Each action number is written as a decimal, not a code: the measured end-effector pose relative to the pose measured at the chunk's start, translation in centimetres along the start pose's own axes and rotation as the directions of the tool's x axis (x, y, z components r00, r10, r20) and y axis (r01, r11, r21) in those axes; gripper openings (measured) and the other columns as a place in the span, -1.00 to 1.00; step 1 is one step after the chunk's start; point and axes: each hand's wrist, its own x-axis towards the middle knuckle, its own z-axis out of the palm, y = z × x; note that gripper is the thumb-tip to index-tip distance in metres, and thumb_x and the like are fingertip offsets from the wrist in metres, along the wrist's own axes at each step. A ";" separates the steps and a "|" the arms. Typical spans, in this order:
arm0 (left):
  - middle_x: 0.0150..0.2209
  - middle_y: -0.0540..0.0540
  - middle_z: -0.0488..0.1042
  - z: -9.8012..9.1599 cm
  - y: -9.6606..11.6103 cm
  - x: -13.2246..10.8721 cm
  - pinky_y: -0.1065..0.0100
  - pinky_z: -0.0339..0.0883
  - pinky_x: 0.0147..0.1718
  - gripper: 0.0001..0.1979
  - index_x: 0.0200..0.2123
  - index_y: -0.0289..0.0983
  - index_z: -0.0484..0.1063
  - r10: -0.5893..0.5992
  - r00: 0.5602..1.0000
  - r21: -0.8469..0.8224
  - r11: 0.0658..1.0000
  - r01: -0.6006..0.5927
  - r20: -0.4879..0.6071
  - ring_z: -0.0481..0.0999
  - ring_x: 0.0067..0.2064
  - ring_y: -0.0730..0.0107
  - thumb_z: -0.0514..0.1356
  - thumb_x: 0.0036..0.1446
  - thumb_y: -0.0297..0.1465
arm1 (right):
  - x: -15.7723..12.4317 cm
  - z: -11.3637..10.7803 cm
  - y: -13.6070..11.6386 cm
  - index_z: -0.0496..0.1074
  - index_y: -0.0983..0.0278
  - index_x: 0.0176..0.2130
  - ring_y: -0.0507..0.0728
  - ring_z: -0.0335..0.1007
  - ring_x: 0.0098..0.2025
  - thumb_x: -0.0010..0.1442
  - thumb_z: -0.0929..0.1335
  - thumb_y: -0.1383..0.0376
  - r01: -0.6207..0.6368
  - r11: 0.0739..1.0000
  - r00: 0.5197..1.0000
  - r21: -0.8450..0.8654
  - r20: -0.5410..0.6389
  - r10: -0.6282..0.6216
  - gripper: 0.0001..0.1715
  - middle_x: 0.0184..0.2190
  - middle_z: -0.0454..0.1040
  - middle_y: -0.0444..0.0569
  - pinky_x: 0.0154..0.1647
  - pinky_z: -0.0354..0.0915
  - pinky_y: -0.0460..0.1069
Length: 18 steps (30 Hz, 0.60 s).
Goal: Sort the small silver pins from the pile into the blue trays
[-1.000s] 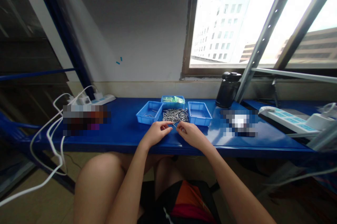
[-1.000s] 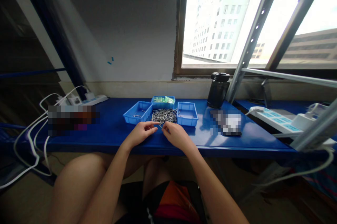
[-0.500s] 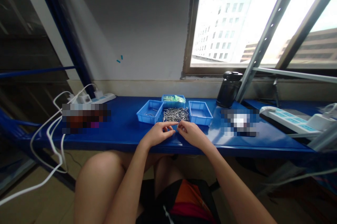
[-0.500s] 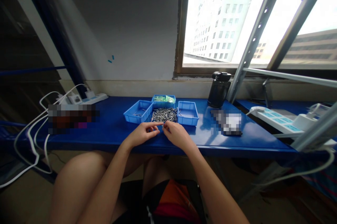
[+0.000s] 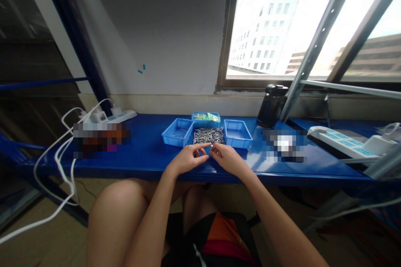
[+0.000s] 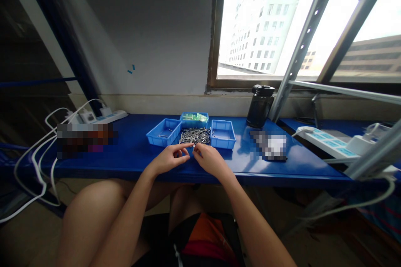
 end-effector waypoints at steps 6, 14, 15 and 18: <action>-0.30 -0.05 0.49 0.0 0.0 0.0 0.44 0.27 -0.38 -0.57 0.02 -0.22 0.39 0.015 1.000 0.054 0.998 -0.015 0.016 0.33 -0.39 0.47 0.11 0.04 -0.31 | 0.0 -0.1 -0.1 0.24 0.27 -0.46 0.02 0.26 -0.47 0.17 0.23 0.34 0.000 0.999 1.000 -0.053 -0.019 -0.001 -0.84 -0.50 0.38 -0.11 -0.45 0.07 -0.12; -0.29 -0.05 0.50 0.0 0.0 0.0 0.44 0.24 -0.41 -0.58 0.00 -0.22 0.41 0.033 0.999 0.065 0.997 -0.035 0.029 0.30 -0.43 0.48 0.12 0.03 -0.30 | 0.0 -0.2 -0.3 0.27 0.28 -0.46 -0.01 0.22 -0.49 0.13 0.26 0.37 0.009 0.998 1.000 -0.062 -0.013 -0.010 -0.88 -0.53 0.35 -0.14 -0.46 0.05 -0.13; -0.29 -0.05 0.50 -0.1 0.0 0.0 0.43 0.24 -0.40 -0.58 -0.01 -0.22 0.42 0.035 0.999 0.065 0.997 -0.037 0.029 0.30 -0.42 0.48 0.12 0.03 -0.29 | 0.1 -0.2 -0.3 0.28 0.28 -0.45 0.00 0.23 -0.48 0.13 0.26 0.36 0.011 0.998 1.000 -0.066 -0.008 -0.012 -0.89 -0.53 0.35 -0.13 -0.46 0.06 -0.13; -0.30 -0.07 0.50 0.0 0.0 0.0 0.42 0.25 -0.39 -0.60 -0.06 -0.23 0.46 0.032 0.999 0.071 0.997 -0.034 0.029 0.33 -0.40 0.44 0.13 0.01 -0.28 | 0.2 -0.1 -0.2 0.33 0.28 -0.42 0.01 0.26 -0.44 0.11 0.28 0.36 0.026 0.995 1.000 -0.092 0.017 -0.024 -0.94 -0.50 0.36 -0.12 -0.42 0.08 -0.12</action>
